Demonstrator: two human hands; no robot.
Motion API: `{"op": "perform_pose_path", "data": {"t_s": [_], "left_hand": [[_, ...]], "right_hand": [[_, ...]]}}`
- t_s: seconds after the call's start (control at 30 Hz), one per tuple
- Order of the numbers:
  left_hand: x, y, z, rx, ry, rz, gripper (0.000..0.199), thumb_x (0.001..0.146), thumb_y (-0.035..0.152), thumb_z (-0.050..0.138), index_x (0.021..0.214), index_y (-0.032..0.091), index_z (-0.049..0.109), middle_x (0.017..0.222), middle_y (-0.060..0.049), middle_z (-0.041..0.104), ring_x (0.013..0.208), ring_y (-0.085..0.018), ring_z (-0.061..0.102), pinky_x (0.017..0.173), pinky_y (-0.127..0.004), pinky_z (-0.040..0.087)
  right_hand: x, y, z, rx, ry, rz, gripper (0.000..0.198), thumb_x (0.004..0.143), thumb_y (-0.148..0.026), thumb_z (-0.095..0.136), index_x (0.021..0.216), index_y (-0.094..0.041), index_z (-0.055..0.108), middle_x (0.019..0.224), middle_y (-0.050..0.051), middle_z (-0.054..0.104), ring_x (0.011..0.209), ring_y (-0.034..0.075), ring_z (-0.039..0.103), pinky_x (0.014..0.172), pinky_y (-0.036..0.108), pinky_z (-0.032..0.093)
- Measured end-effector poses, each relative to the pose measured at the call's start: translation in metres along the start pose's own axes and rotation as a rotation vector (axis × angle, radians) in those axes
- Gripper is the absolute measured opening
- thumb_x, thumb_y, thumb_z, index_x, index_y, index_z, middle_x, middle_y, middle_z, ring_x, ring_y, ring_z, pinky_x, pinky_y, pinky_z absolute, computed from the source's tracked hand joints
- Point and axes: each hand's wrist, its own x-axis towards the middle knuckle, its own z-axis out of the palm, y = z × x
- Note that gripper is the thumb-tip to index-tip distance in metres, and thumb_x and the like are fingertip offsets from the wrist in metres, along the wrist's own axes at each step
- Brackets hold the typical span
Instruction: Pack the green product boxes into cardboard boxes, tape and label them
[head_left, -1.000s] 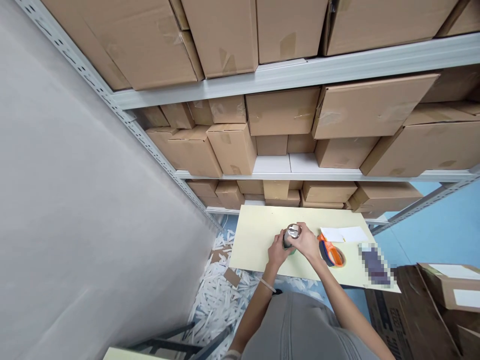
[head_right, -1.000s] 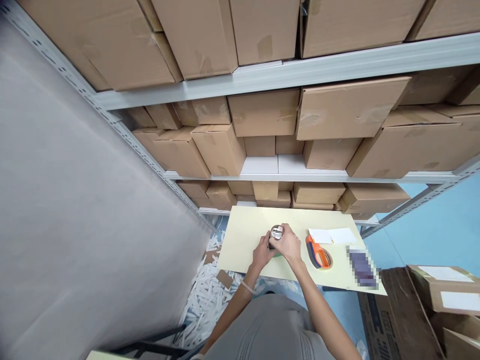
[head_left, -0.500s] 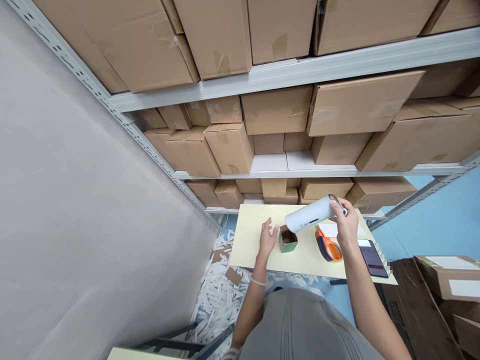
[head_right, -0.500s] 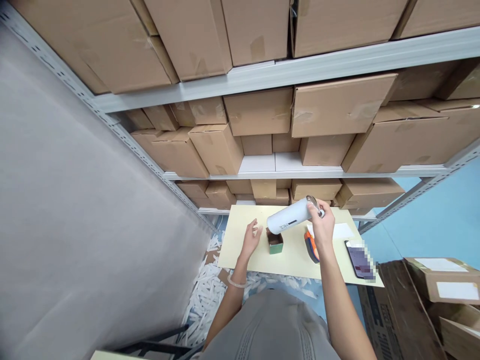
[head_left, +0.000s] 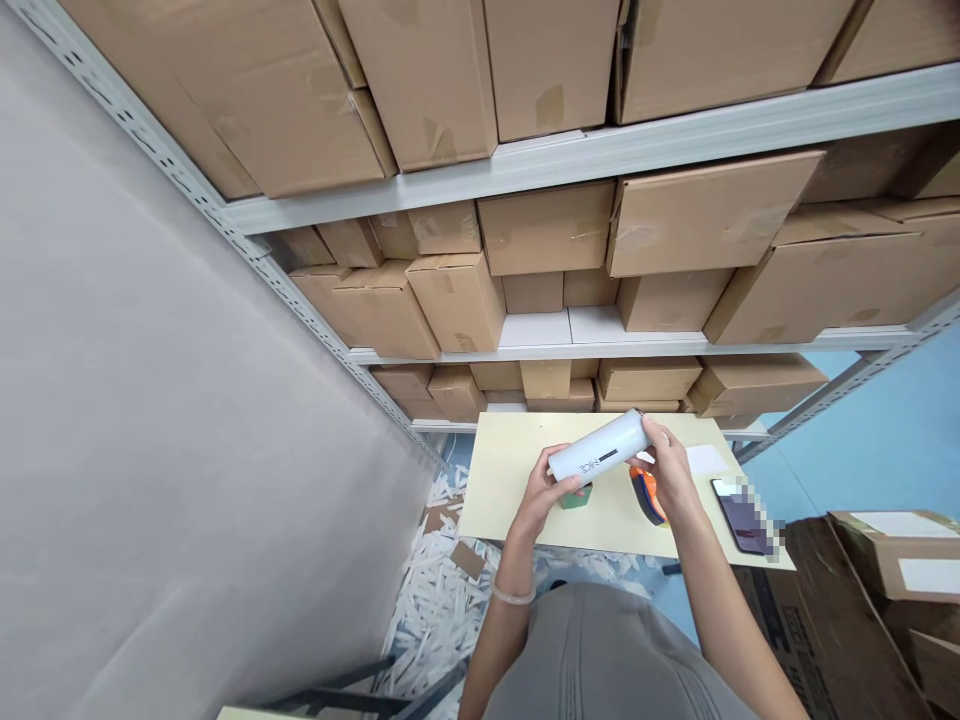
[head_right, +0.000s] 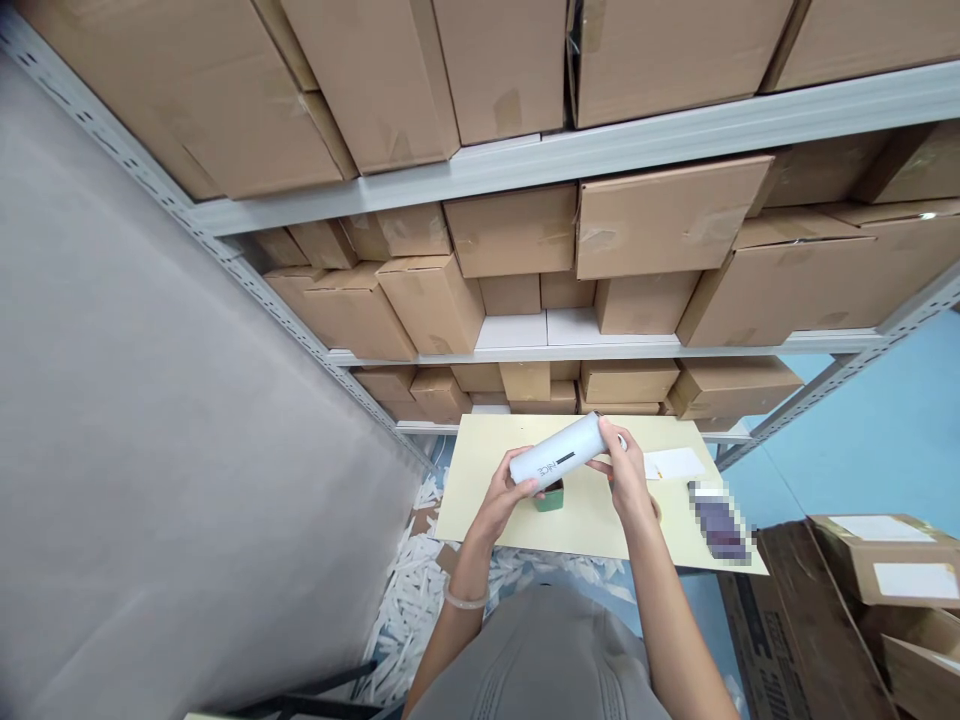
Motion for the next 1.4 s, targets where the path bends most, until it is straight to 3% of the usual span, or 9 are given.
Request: {"op": "perform_pose_path", "data": {"t_s": [0.17,0.27,0.43,0.57,0.73,0.9,1.07,1.27,1.4], "left_hand": [[-0.001,-0.001,0.017,-0.364,0.097,-0.136,0.052,0.077,0.045,0.076,0.117,0.016,0.059,0.096,-0.008,0.067,0.067,-0.013,0.063,0.060,-0.024,0.054],[-0.006,0.003,0.028,-0.665,-0.009,-0.368,0.056,0.083,0.054,0.066,0.117,0.011,0.060,0.091,-0.010,0.065,0.064,-0.010,0.058,0.054,-0.019,0.050],[-0.014,0.001,0.046,-0.938,-0.214,-0.654,0.064,0.086,0.061,0.055,0.124,0.009,0.057,0.081,-0.006,0.059,0.054,-0.008,0.047,0.044,-0.016,0.044],[-0.011,-0.009,0.050,-1.010,-0.266,-0.715,0.060,0.085,0.061,0.055,0.116,0.010,0.061,0.069,-0.003,0.054,0.054,-0.010,0.046,0.042,-0.016,0.041],[-0.010,-0.021,0.033,-0.688,-0.369,-0.629,0.066,0.087,0.068,0.048,0.111,0.009,0.063,0.076,-0.008,0.062,0.060,-0.013,0.054,0.051,-0.022,0.046],[-0.010,-0.020,0.022,-0.190,-0.018,-0.178,0.071,0.084,0.078,0.046,0.123,0.020,0.056,0.127,-0.014,0.061,0.114,-0.028,0.059,0.093,-0.042,0.049],[-0.010,-0.014,0.026,0.160,-0.050,0.111,0.078,0.078,0.063,0.070,0.136,0.022,0.038,0.146,-0.015,0.045,0.133,-0.026,0.046,0.110,-0.040,0.038],[-0.013,-0.016,0.037,0.288,0.066,0.095,0.068,0.071,0.044,0.081,0.125,0.020,0.047,0.123,-0.012,0.057,0.113,-0.027,0.057,0.095,-0.039,0.048],[-0.014,0.000,0.044,-0.044,0.061,-0.068,0.053,0.074,0.040,0.079,0.117,0.018,0.057,0.117,-0.011,0.061,0.112,-0.027,0.057,0.097,-0.040,0.046]], "right_hand": [[0.002,0.002,-0.004,0.105,-0.296,-0.134,0.047,0.081,-0.062,0.064,0.113,-0.027,0.064,0.118,0.005,0.063,0.102,0.021,0.061,0.090,0.039,0.057],[-0.001,0.009,0.001,0.117,-0.428,-0.141,0.058,0.081,-0.064,0.063,0.128,-0.030,0.057,0.128,0.007,0.064,0.118,0.024,0.059,0.105,0.042,0.046],[-0.013,0.028,0.016,0.181,-0.698,0.088,0.081,0.074,-0.079,0.055,0.135,-0.025,0.053,0.131,0.014,0.063,0.117,0.033,0.062,0.097,0.050,0.050],[-0.020,0.035,0.023,0.299,-0.768,0.146,0.075,0.077,-0.072,0.057,0.137,-0.027,0.050,0.127,0.012,0.066,0.111,0.034,0.066,0.088,0.049,0.054],[-0.022,0.027,0.022,0.126,-0.662,0.085,0.062,0.077,-0.059,0.064,0.126,-0.022,0.055,0.113,0.012,0.070,0.101,0.033,0.068,0.072,0.040,0.057],[-0.021,0.015,0.027,-0.249,-0.462,-0.204,0.056,0.068,-0.048,0.078,0.112,-0.024,0.054,0.105,0.006,0.069,0.096,0.026,0.065,0.080,0.036,0.053],[-0.019,0.022,0.036,-0.449,-0.321,-0.230,0.058,0.063,-0.048,0.079,0.109,-0.025,0.051,0.093,0.002,0.068,0.085,0.024,0.065,0.072,0.035,0.053],[-0.018,0.021,0.033,-0.520,-0.248,0.022,0.049,0.065,-0.052,0.078,0.097,-0.025,0.053,0.083,0.002,0.068,0.082,0.026,0.066,0.072,0.038,0.053],[-0.016,0.009,0.024,-0.256,-0.378,0.125,0.045,0.076,-0.064,0.066,0.095,-0.024,0.060,0.087,0.005,0.070,0.088,0.027,0.066,0.078,0.039,0.053]]}}
